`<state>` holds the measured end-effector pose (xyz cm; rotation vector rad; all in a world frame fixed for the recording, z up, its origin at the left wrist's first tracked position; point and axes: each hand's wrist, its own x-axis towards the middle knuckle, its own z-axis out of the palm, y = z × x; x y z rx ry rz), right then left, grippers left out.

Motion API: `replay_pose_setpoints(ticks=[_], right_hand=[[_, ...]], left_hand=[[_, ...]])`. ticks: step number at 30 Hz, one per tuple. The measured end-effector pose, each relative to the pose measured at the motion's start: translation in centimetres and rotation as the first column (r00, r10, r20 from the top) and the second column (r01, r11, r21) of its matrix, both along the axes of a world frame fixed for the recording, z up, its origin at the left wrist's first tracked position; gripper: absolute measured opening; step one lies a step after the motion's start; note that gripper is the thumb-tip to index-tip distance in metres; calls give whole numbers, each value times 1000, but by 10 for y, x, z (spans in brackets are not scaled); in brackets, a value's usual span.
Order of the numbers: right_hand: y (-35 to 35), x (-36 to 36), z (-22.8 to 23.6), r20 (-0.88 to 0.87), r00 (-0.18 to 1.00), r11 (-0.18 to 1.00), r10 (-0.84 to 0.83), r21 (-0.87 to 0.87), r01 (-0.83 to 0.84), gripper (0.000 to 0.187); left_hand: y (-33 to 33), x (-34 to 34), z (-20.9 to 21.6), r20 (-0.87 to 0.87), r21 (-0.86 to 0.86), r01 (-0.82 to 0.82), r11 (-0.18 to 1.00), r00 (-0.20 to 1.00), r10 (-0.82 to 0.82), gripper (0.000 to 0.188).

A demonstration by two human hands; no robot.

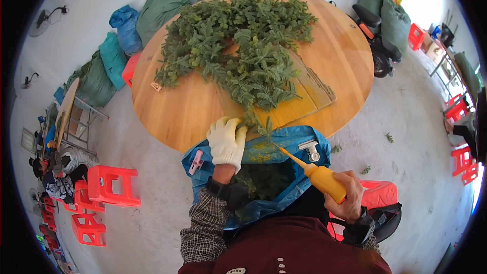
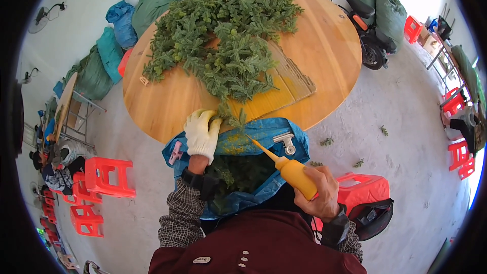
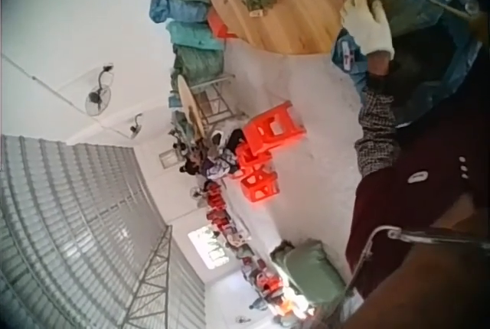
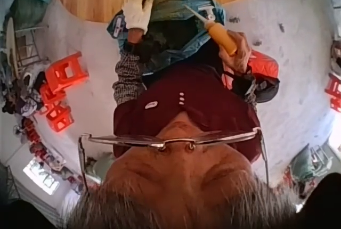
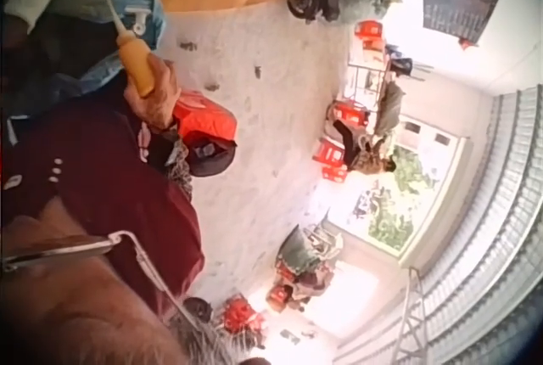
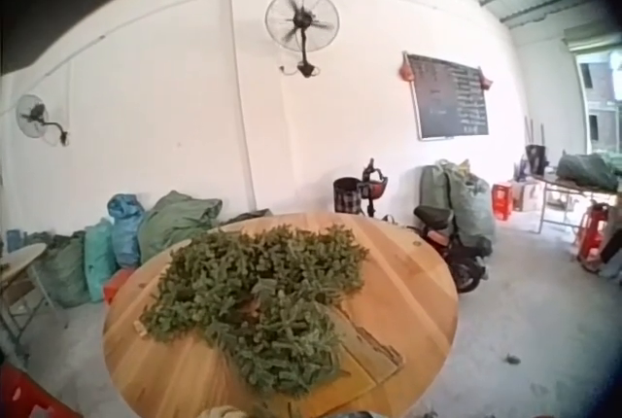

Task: The person applies glue from a squeeze bottle onto small green branches over a piece of cardboard and places them into a blue bag.

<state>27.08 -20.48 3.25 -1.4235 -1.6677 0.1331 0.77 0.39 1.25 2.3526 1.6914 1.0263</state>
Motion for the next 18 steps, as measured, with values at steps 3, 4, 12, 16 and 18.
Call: replay_pose_setpoints(ticks=[3,4,12,16,18], right_hand=[[0,8,2,-53,998,1000,-25,-3,25,54],[3,9,3,-57,998,999,-37,4,37,54],[36,7,5,-71,994,996,-77,46,80,51],[55,3,6,-78,995,996,-55,69,60,49],[66,-1,8,-83,996,995,-39,87,46,49]], left_hand=[[-15,-13,8,35,18,110,994,993,-111,24],[-26,-21,16,38,27,169,985,985,-170,22],[-64,-41,53,-259,-114,423,899,861,-438,26],[-39,-40,57,-85,-69,453,889,885,-458,28],[-17,-30,52,-59,40,248,968,968,-245,30]])
